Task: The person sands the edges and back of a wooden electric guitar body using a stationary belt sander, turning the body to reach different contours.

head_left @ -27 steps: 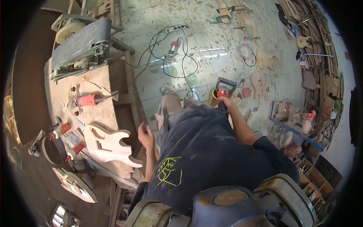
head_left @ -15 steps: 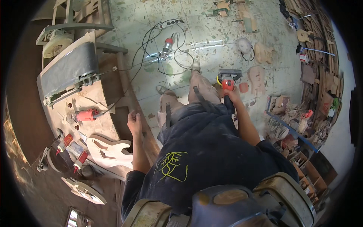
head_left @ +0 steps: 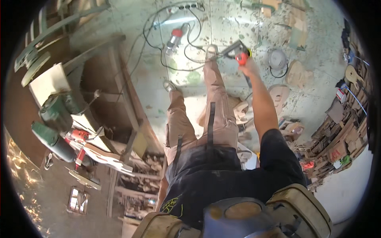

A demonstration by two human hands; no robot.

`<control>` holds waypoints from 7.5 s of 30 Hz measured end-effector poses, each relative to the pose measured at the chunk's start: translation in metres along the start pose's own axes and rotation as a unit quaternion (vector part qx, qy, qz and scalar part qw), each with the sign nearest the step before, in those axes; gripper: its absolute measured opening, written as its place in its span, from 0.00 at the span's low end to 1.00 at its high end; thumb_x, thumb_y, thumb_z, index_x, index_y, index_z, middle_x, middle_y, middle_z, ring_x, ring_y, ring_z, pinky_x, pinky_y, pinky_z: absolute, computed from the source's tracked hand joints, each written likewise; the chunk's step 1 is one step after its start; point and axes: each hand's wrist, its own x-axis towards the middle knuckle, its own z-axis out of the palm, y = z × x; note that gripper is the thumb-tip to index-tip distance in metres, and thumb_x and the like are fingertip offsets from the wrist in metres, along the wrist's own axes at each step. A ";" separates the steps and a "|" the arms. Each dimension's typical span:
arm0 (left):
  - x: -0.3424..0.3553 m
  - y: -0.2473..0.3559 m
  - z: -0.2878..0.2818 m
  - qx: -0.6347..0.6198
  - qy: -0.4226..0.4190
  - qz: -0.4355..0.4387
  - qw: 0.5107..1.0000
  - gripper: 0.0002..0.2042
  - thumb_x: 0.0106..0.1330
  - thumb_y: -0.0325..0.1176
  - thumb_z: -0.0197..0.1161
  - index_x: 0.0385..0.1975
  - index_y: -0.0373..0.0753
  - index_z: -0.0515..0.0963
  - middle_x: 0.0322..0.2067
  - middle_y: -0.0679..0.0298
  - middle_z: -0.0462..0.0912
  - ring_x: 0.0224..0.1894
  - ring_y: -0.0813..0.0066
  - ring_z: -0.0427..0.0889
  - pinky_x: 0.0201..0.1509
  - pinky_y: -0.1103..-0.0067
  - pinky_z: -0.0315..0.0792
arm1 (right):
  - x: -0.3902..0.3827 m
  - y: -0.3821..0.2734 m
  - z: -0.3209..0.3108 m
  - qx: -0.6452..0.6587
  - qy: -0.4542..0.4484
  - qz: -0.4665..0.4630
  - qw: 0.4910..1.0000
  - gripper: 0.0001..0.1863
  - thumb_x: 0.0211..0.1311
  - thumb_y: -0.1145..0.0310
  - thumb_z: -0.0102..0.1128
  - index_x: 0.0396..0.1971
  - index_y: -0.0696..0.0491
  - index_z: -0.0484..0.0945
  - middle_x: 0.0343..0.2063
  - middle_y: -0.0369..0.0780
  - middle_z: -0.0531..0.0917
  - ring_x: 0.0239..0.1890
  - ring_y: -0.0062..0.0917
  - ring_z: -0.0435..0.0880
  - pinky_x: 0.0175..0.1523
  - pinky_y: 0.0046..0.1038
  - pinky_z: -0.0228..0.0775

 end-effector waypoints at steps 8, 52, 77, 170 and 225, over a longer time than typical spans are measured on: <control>-0.061 0.093 0.011 -0.043 0.009 -0.155 0.987 0.19 0.71 0.45 0.60 0.58 0.45 0.74 0.43 0.60 0.86 0.41 0.68 0.87 0.43 0.73 0.79 | 0.193 0.004 0.026 -0.222 0.027 0.026 0.974 0.32 0.52 0.61 0.68 0.56 0.56 0.67 0.49 0.49 0.82 0.49 0.46 0.85 0.53 0.44 0.79; 0.033 0.122 0.061 -0.221 -0.044 0.169 0.959 0.23 0.69 0.43 0.62 0.58 0.35 0.75 0.42 0.55 0.87 0.38 0.69 0.89 0.44 0.74 0.80 | 0.090 0.082 -0.008 -0.143 0.167 -0.190 0.957 0.18 0.57 0.55 0.65 0.37 0.55 0.81 0.34 0.50 0.84 0.39 0.47 0.84 0.45 0.46 0.75; 0.255 -0.024 -0.125 -0.829 -0.053 0.160 0.534 0.47 0.66 0.66 0.58 0.68 0.26 0.59 0.66 0.42 0.68 0.65 0.50 0.73 0.67 0.62 0.70 | -0.367 -0.441 0.274 0.026 -0.373 -0.342 0.862 0.13 0.67 0.59 0.64 0.42 0.52 0.79 0.32 0.36 0.86 0.33 0.20 0.86 0.39 0.22 0.76; -0.261 0.369 -0.248 -0.431 -0.193 0.700 0.535 0.22 0.69 0.36 0.49 0.56 0.24 0.71 0.46 0.47 0.83 0.42 0.60 0.88 0.49 0.71 0.84 | -0.446 -0.416 -0.160 0.596 -0.268 -0.481 0.584 0.34 0.58 0.68 0.60 0.65 0.63 0.66 0.58 0.46 0.79 0.61 0.35 0.78 0.67 0.37 0.69; -0.268 0.401 -0.331 -0.460 0.054 0.784 0.413 0.24 0.81 0.44 0.45 0.66 0.32 0.67 0.59 0.55 0.78 0.59 0.63 0.79 0.63 0.67 0.74 | -0.517 -0.486 -0.187 0.432 -0.003 -0.786 0.441 0.45 0.50 0.73 0.70 0.70 0.57 0.59 0.60 0.46 0.74 0.63 0.33 0.74 0.68 0.34 0.64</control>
